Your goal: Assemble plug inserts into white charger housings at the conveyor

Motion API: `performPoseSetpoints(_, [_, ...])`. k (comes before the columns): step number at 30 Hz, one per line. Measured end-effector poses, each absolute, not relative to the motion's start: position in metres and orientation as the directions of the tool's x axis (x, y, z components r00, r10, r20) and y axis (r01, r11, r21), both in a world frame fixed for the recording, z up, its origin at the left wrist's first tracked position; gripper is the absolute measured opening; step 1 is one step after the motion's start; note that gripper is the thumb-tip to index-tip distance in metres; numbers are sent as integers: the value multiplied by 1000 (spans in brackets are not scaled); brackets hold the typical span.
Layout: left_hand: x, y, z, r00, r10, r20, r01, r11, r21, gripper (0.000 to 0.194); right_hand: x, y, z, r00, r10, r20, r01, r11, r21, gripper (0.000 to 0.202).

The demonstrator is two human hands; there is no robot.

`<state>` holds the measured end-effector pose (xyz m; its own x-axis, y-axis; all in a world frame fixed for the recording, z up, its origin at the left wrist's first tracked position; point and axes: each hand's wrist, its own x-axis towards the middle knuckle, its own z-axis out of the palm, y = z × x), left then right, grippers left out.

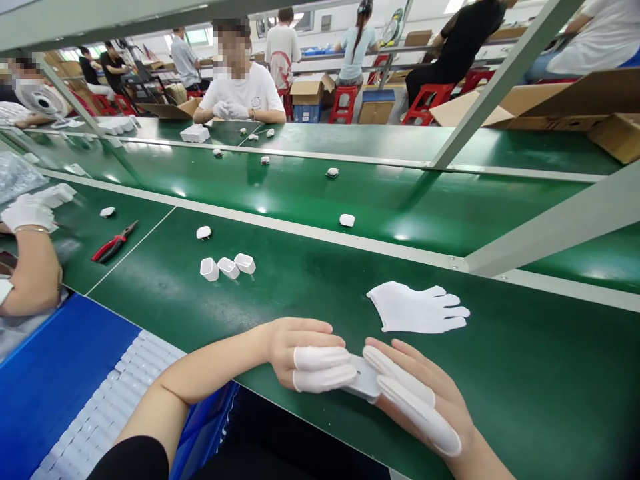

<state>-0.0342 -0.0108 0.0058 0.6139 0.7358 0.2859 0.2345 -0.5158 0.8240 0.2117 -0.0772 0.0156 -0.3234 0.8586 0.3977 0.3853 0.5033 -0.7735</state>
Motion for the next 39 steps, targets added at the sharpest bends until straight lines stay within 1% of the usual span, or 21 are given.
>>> performPoseSetpoints(2, [-37,-10,1,743,479,468,115,-780,615,26,213,-79,18,-412,691,594,385,723,-574,25])
performPoseSetpoints(4, [-37,-9,-1,740,136,659,-70,-958,277,15,215,-78,20,-488,502,714,391,857,-336,31])
performPoseSetpoints(5, [-36,-8,0,690,-15,724,-133,-985,106,11,216,-77,20,-508,449,735,395,880,-264,31])
performPoseSetpoints(7, [-33,-5,2,590,-213,779,-164,-976,-142,10,216,-77,20,-507,432,746,404,883,-237,31])
performPoseSetpoints(9, [-31,-4,6,543,-292,787,-154,-956,-249,15,216,-77,19,-509,415,754,400,890,-220,31])
performPoseSetpoints(11, [-30,-3,10,531,-307,790,-150,-951,-269,18,216,-77,18,-516,406,754,392,895,-214,32])
performPoseSetpoints(14, [-30,-3,14,512,-275,814,-155,-961,-227,18,216,-75,18,-530,412,741,395,893,-214,34])
performPoseSetpoints(17, [-24,-5,19,483,-178,857,-101,-984,-147,8,213,-68,19,-538,416,733,410,889,-204,31])
performPoseSetpoints(18, [-21,-6,20,483,-97,870,-74,-995,-70,10,211,-66,19,-519,443,731,411,879,-242,36])
performPoseSetpoints(20, [-13,-10,22,503,166,848,-40,-976,214,33,205,-64,19,-432,556,710,380,826,-416,49])
performPoseSetpoints(22, [-7,-16,23,518,454,725,-31,-837,546,49,199,-63,16,-342,708,618,310,706,-637,47])
performPoseSetpoints(24, [-3,-20,21,537,641,548,-21,-639,769,49,193,-64,12,-300,822,484,241,556,-795,37])
performPoseSetpoints(26, [-2,-21,17,557,738,382,4,-462,887,44,189,-64,8,-284,887,365,211,429,-879,29])
performPoseSetpoints(29, [-3,-13,10,551,820,156,59,-225,973,38,186,-53,4,-242,951,194,220,249,-943,24])
performPoseSetpoints(31, [-6,-1,9,504,859,87,159,-192,968,38,187,-32,6,-232,971,58,265,121,-957,24])
performPoseSetpoints(33, [-12,12,14,437,892,120,372,-300,879,49,190,1,12,-228,973,-31,385,61,-921,30])
performPoseSetpoints(34, [-17,19,19,396,904,162,511,-363,779,55,192,21,17,-215,975,-56,488,58,-871,32])
performPoseSetpoints(35, [-24,25,24,347,914,209,653,-395,646,60,195,44,22,-124,992,-38,613,46,-789,33])
performPoseSetpoints(36, [-31,31,30,284,925,253,782,-376,497,60,197,69,26,-56,998,-17,669,25,-743,36])
performPoseSetpoints(38, [-47,39,41,106,940,325,952,-190,239,54,202,117,33,21,1000,0,721,-15,-693,31])
performPoseSetpoints(39, [-55,42,45,8,938,346,986,-65,154,51,204,139,35,63,998,2,744,-45,-667,31])
